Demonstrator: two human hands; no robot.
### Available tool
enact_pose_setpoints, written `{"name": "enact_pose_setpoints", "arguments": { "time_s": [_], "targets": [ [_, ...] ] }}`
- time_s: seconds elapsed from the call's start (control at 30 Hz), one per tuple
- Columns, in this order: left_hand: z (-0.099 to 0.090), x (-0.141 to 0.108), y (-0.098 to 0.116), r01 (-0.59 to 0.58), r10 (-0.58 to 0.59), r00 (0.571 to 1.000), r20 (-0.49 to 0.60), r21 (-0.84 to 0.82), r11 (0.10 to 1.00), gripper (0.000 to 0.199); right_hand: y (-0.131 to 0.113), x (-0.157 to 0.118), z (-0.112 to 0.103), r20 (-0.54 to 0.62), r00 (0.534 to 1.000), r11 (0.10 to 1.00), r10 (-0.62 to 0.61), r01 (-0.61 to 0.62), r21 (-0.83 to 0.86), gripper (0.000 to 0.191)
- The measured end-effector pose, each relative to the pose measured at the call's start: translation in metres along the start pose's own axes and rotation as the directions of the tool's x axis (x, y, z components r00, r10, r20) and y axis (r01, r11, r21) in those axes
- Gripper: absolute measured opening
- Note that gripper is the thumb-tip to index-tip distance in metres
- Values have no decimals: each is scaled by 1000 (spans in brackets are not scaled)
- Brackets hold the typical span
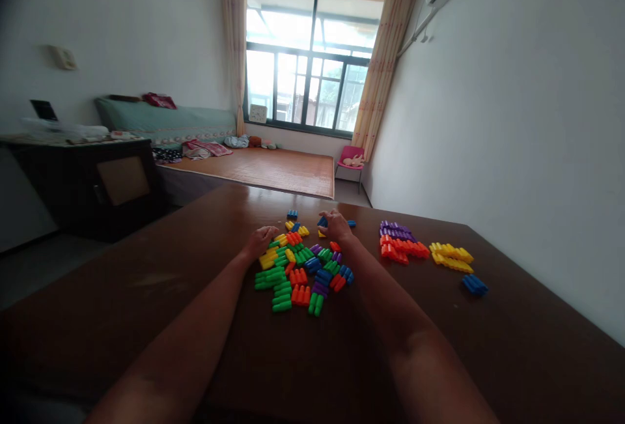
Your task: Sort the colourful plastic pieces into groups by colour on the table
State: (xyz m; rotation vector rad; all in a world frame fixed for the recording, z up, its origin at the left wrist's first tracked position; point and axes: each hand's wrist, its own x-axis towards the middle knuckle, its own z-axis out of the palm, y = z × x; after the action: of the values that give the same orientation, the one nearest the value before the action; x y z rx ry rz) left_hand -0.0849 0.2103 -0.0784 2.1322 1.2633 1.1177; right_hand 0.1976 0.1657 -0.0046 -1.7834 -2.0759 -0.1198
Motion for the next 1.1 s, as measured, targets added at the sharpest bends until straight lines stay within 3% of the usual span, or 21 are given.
{"name": "enact_pose_setpoints", "arguments": {
  "time_s": [0.17, 0.3, 0.4, 0.47, 0.53, 0.63, 0.7, 0.77, 0.9, 0.97, 1.03, 1.1],
  "targets": [
    [-8, -1, 7, 49, -48, 999, 18, -42, 998, 56, 65, -85, -32, -120, 983, 987, 137, -125, 98, 34],
    [-10, 0, 8, 93, -91, 995, 40, -40, 995, 63, 130, -170, -53, -159, 914, 927, 374, -373, 38, 33],
    [-11, 4, 3, 119, -120, 990, 79, 20, 993, 67, 161, -221, -65, -116, 867, 873, 484, -488, -1, 31],
    [-11, 7, -1, 143, -147, 986, 83, 44, 989, 66, 171, -244, -70, -93, 854, 859, 511, -511, 22, 31],
    [-12, 11, -5, 150, -156, 985, 75, 83, 985, 63, 175, -257, -73, -69, 873, 874, 483, -476, 97, 28],
    [-15, 17, -7, 95, -115, 987, 110, 175, 980, 56, 180, -263, -78, -35, 922, 908, 387, -373, 191, 31],
    [-15, 21, -7, 53, -88, 984, 156, 217, 975, 50, 191, -263, -85, -80, 913, 894, 401, -370, 253, 33],
    [-15, 23, -8, 42, -86, 981, 174, 243, 969, 47, 211, -264, -97, -222, 824, 836, 522, -442, 326, 31],
    [-14, 23, -9, 69, -113, 983, 145, 282, 957, 48, 271, -278, -117, -504, 439, 654, 743, -637, 408, 35],
    [-16, 21, -7, 62, -107, 983, 148, 278, 959, 49, 298, -288, -115, -527, 312, 563, 791, -709, 425, 34],
    [-18, 18, -3, 62, -103, 983, 150, 253, 966, 49, 317, -295, -106, -512, 264, 499, 818, -767, 403, 30],
    [-21, 15, 4, 95, -125, 983, 131, 214, 972, 49, 327, -297, -96, -494, 290, 488, 820, -805, 337, 27]
  ]
}}
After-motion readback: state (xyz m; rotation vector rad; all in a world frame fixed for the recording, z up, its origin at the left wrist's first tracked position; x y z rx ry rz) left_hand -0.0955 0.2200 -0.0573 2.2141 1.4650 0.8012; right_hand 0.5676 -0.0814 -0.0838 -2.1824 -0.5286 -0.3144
